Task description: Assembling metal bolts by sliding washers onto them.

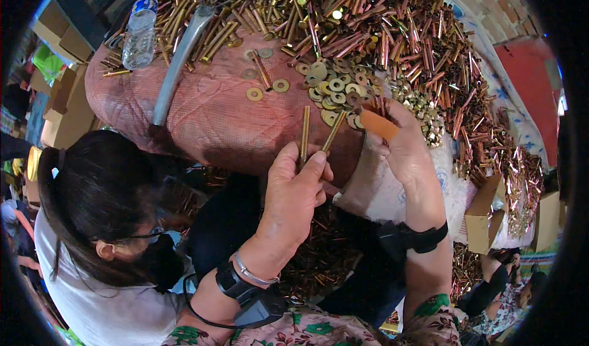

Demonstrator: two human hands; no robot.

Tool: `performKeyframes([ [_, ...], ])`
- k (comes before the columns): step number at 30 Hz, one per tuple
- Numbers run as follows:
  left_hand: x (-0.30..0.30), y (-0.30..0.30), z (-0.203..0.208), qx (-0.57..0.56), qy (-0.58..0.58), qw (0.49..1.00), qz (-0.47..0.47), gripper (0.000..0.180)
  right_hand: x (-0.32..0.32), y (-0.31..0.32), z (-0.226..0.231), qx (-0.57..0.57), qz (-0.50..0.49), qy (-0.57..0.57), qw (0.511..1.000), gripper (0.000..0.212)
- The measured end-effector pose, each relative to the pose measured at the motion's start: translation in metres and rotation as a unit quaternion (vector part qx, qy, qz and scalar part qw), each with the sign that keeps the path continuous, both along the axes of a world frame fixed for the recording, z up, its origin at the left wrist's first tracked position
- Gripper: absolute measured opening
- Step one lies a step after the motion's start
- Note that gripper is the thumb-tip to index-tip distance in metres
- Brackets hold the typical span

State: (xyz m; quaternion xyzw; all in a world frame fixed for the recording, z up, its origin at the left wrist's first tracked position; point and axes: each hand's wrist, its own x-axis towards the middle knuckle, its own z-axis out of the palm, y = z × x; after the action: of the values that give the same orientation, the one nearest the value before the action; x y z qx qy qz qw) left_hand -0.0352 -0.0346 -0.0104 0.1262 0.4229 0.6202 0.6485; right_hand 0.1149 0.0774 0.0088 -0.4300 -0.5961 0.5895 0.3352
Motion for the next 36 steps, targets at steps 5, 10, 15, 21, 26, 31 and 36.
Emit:
performKeyframes([
  [5,0.001,-0.001,0.002,0.008,0.080,0.995,-0.058,0.004,-0.006,-0.013,0.024,-0.109,0.003,-0.002,0.994,0.025],
  [10,0.006,0.000,-0.003,0.042,0.139,0.985,-0.088,0.006,0.004,-0.017,0.022,0.029,0.098,-0.167,0.981,0.019],
  [15,0.008,0.001,-0.007,0.050,0.133,0.986,-0.090,0.009,0.023,-0.033,-0.007,-0.147,0.048,0.283,0.946,0.019],
  [21,0.013,0.000,-0.004,0.031,0.114,0.985,-0.123,0.010,0.017,-0.026,0.010,-0.076,-0.086,0.400,0.910,0.021],
  [26,0.019,0.000,-0.005,0.036,0.141,0.980,-0.136,0.010,0.011,-0.022,-0.003,-0.099,-0.110,0.456,0.877,0.019],
  [31,0.020,0.000,-0.006,0.040,0.135,0.981,-0.136,0.010,0.004,-0.030,-0.010,-0.164,-0.033,0.521,0.837,0.018],
  [36,0.022,-0.001,-0.006,0.045,0.031,0.995,-0.087,0.014,-0.010,-0.054,-0.001,-0.162,-0.118,0.345,0.917,0.014],
])
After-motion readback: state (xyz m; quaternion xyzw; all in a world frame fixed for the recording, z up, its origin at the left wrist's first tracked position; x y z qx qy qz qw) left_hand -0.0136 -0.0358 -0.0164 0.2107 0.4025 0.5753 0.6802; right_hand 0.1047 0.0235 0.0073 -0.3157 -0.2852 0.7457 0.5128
